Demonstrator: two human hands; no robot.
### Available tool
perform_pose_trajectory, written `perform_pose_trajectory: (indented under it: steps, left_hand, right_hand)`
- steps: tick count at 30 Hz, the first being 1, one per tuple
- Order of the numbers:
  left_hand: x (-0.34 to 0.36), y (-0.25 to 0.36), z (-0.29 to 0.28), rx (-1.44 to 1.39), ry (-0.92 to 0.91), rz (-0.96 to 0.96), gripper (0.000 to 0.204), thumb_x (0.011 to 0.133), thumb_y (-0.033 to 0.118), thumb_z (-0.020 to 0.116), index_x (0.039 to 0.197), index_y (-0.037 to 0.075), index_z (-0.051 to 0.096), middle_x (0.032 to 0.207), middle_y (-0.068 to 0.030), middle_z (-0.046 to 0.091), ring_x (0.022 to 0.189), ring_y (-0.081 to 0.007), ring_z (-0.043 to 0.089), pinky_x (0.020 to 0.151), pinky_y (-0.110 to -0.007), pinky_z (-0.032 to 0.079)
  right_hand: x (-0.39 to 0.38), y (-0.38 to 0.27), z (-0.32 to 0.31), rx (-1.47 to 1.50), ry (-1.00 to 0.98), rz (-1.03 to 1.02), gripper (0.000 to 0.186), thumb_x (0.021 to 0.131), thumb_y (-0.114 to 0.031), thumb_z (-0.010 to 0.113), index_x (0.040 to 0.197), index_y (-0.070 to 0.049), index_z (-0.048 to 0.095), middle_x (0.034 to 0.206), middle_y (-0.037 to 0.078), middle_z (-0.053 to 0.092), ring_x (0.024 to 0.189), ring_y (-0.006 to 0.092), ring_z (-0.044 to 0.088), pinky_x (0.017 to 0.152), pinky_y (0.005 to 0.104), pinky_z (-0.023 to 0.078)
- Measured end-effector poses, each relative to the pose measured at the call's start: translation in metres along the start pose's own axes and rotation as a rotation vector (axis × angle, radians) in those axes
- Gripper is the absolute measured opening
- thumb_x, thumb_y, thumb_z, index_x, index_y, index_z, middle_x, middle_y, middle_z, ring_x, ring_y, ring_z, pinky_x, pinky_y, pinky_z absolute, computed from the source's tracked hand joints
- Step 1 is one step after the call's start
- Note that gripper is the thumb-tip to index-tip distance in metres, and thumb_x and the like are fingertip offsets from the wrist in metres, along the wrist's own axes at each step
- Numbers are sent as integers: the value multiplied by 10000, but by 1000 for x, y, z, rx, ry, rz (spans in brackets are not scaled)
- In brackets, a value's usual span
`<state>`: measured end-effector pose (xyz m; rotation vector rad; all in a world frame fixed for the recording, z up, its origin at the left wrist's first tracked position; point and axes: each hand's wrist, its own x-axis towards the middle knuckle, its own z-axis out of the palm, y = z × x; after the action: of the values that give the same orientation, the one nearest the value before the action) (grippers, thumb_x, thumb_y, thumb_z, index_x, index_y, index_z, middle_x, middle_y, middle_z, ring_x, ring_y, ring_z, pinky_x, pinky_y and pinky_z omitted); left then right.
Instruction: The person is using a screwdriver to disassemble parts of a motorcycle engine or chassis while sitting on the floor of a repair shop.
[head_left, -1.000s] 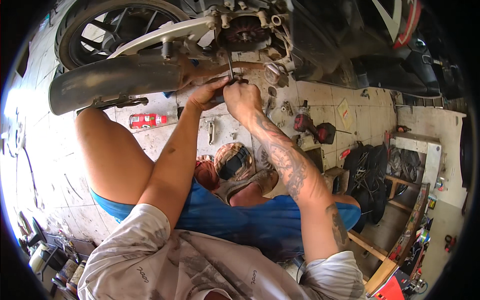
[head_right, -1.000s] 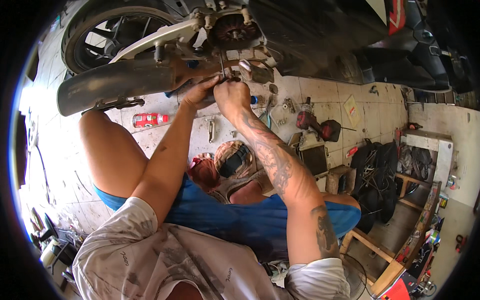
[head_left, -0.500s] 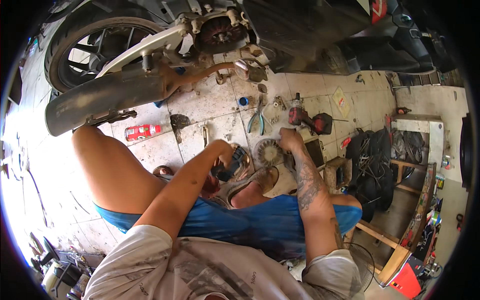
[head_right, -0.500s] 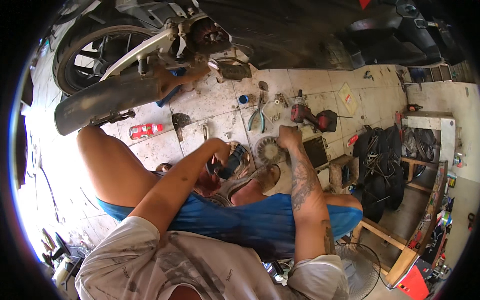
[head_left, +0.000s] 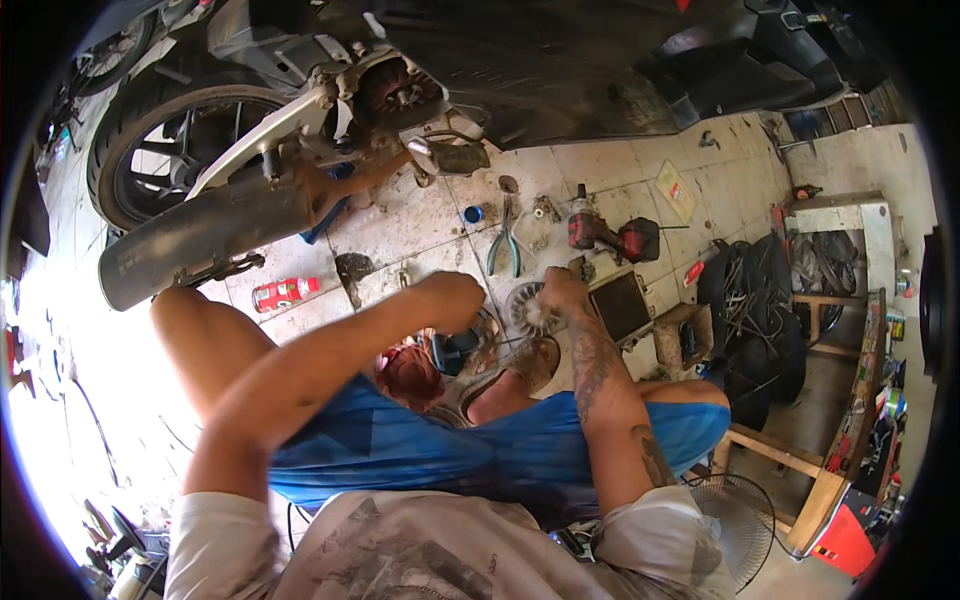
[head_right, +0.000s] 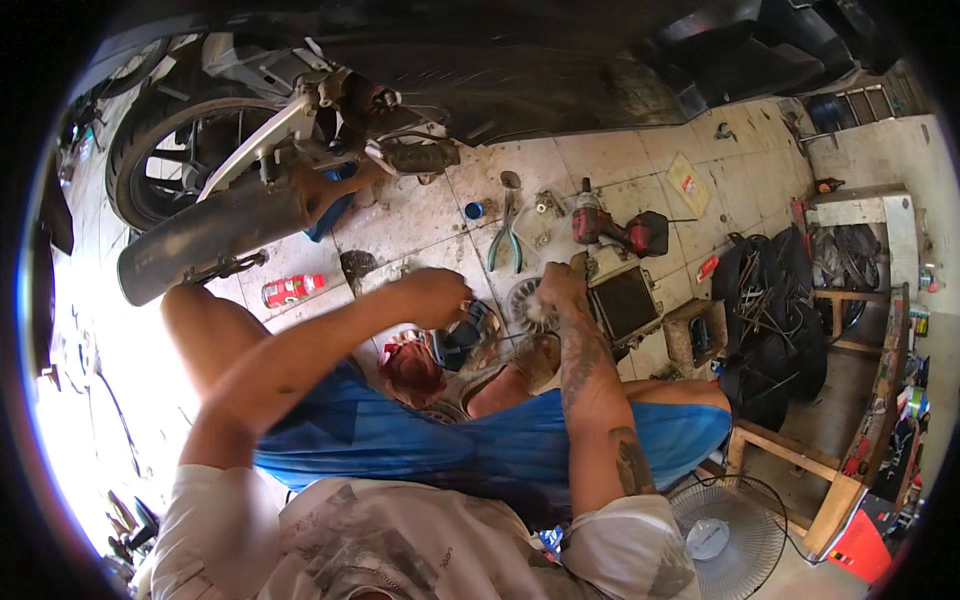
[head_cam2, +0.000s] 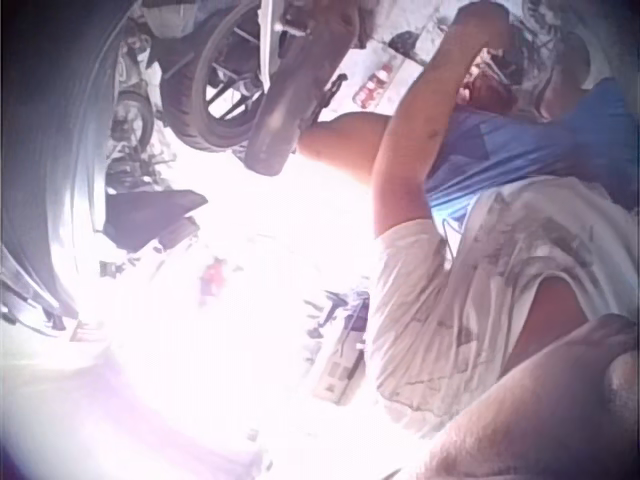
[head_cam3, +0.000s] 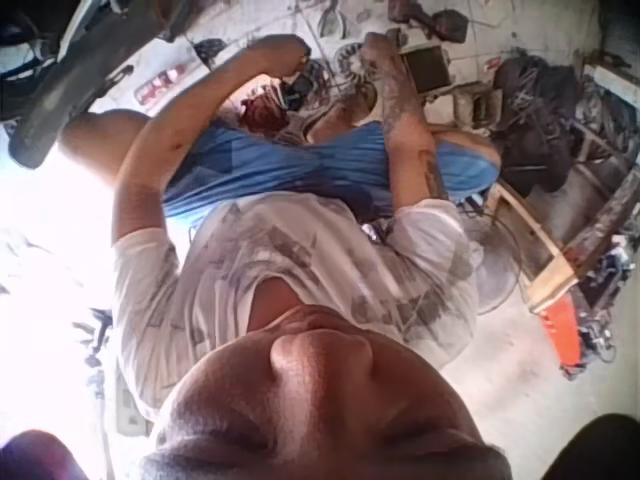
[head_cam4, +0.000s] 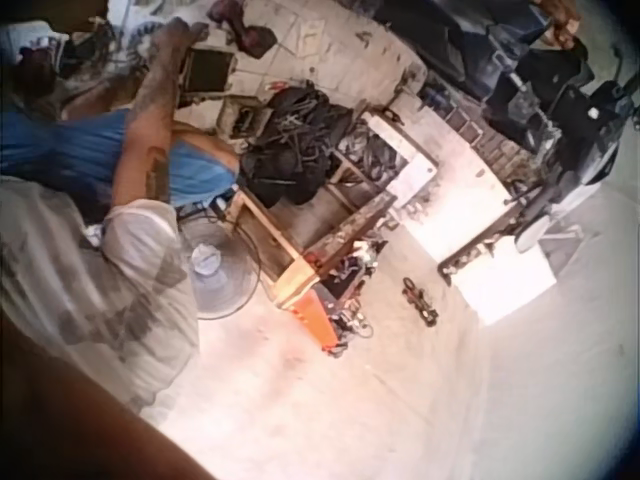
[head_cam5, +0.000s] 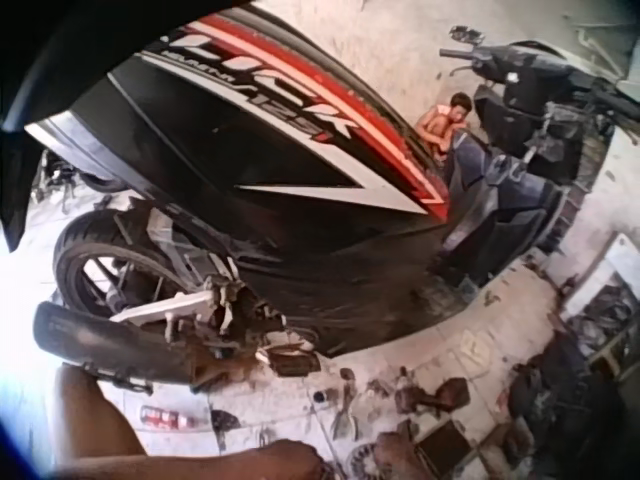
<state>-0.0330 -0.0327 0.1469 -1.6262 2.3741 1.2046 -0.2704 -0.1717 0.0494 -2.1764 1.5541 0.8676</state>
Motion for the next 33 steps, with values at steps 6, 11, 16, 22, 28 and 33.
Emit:
perform_pose_trajectory:
  steps: [6, 11, 16, 22, 28, 33]
  left_hand:
    - [-119, -13, -97, 135, 94, 7, 321, 859, 255, 617, 1104, 49, 638, 1032, -173, 631, 975, -350, 603, 844, -432, 480]
    - [-145, -16, -124, 252, -152, -483, 371, 865, 268, 613, 1150, 30, 609, 1065, -197, 629, 981, -351, 608, 857, -422, 484]
    - [-144, -49, -123, 47, 399, -28, 347, 865, 273, 611, 1101, 19, 610, 1076, -206, 623, 997, -353, 599, 869, -423, 476]
    - [-145, -45, -130, 91, 142, -209, 328, 871, 278, 610, 1063, 12, 610, 1003, -217, 606, 970, -370, 591, 849, -451, 465]
    - [-160, -45, -128, 80, 155, -218, 360, 877, 297, 602, 1113, 25, 608, 1048, -191, 606, 984, -366, 590, 856, -445, 469]
    - [-168, -43, -131, 64, 100, -267, 387, 878, 305, 601, 1151, 32, 601, 1089, -193, 599, 1007, -363, 586, 873, -437, 468]
  right_hand:
    - [10, 5, 9, 36, -28, 67, 465, 726, -361, 746, 1076, -70, 655, 1124, 182, 642, 1056, 337, 619, 867, 432, 510]
    - [8, 9, 17, 69, 96, 35, 426, 739, -325, 726, 1056, -49, 662, 1097, 188, 653, 1044, 344, 625, 858, 430, 514]
    - [4, -19, -4, 57, 122, 92, 364, 761, -308, 673, 992, -27, 680, 1054, 206, 661, 1008, 360, 637, 831, 454, 521]
    - [7, -28, 6, 55, 179, 60, 335, 791, -329, 644, 925, -25, 686, 988, 200, 677, 932, 360, 657, 793, 447, 530]
    - [11, -27, 9, 69, 189, 31, 317, 794, -329, 639, 906, -37, 687, 969, 174, 685, 917, 362, 656, 803, 442, 525]
    - [3, -55, -1, 40, 240, -39, 279, 797, -307, 639, 878, -44, 685, 917, 190, 682, 887, 358, 658, 772, 458, 522]
